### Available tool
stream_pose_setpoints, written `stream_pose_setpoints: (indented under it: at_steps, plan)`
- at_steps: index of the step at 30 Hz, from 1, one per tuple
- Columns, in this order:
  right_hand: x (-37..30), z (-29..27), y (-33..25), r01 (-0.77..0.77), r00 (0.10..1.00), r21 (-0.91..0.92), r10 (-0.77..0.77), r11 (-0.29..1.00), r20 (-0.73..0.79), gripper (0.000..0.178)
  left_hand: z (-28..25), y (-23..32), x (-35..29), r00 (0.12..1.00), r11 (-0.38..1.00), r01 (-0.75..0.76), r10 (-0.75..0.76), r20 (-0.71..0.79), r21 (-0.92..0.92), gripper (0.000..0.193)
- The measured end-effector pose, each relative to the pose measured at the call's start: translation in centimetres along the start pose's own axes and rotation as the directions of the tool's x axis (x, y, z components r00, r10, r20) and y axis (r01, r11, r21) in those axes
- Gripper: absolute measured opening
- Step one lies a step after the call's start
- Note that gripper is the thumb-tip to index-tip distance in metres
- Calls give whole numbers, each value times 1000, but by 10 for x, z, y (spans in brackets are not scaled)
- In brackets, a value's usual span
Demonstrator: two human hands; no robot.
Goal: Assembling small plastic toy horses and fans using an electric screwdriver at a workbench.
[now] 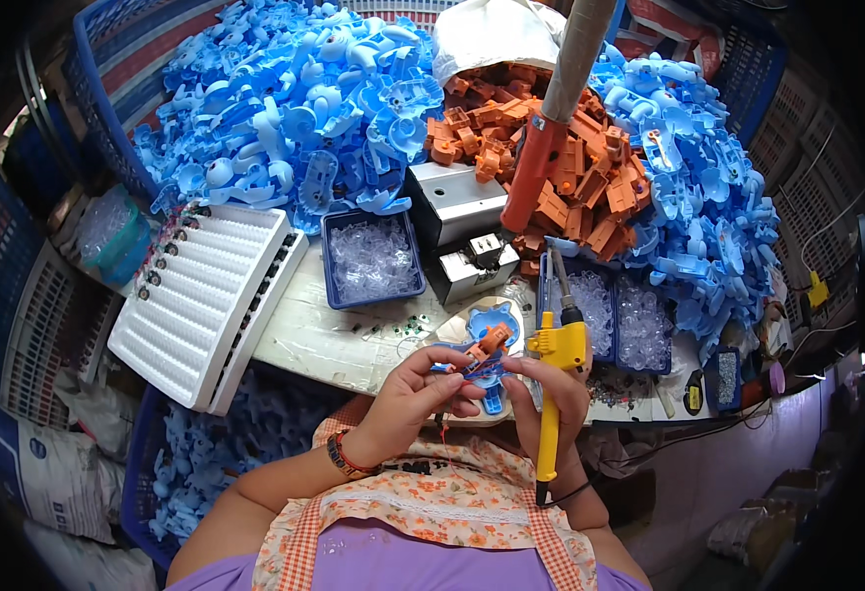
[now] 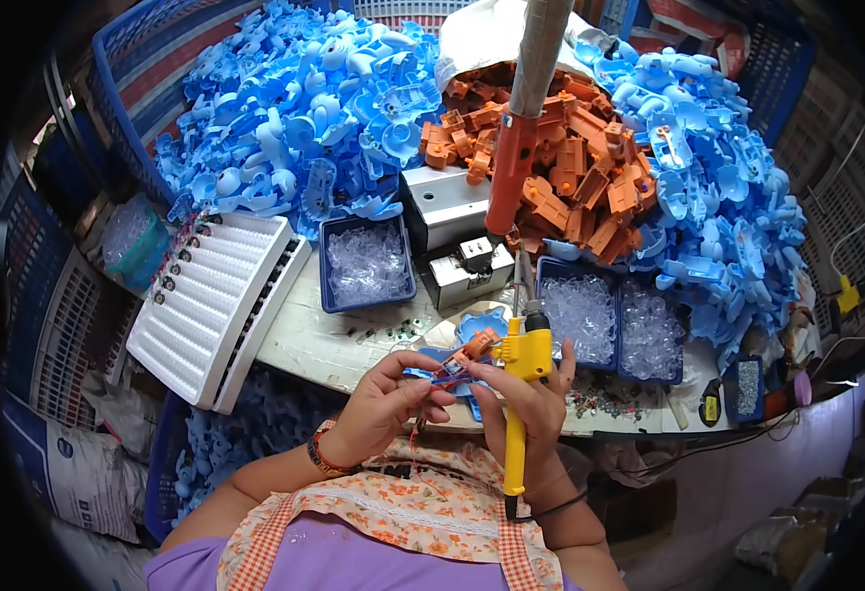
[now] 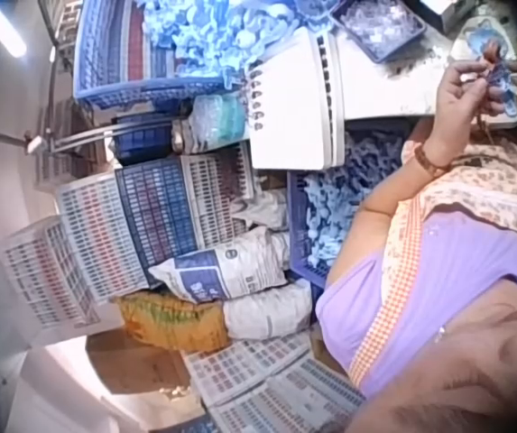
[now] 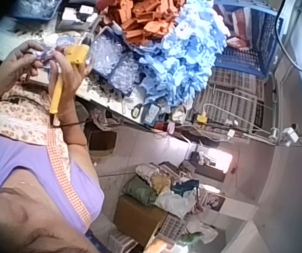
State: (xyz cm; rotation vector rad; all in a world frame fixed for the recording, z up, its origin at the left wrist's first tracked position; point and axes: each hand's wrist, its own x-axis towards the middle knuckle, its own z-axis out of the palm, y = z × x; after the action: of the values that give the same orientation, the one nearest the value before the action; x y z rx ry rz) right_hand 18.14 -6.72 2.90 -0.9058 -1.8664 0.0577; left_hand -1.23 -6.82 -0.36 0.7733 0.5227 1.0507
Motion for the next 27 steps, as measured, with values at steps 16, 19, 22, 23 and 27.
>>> stream_pose_setpoints:
  at_steps: [16,19,22,23,27]
  plan:
    - [13,12,-2,-76,993,391,35,917,112,37,-7,18,-8,970,882,-229,174,167,412,16]
    - [20,20,-8,-93,990,527,23,845,138,38,-11,32,-7,969,844,-245,195,153,478,9]
    - [26,30,-8,-78,988,550,-9,831,154,39,-14,44,-11,967,849,-252,201,158,465,10]
    - [26,33,-7,-52,988,529,-34,847,150,39,-18,46,-13,967,849,-250,200,155,465,10]
    - [28,43,-6,-101,981,567,-13,818,194,38,-30,58,-17,990,903,-129,95,103,409,11]
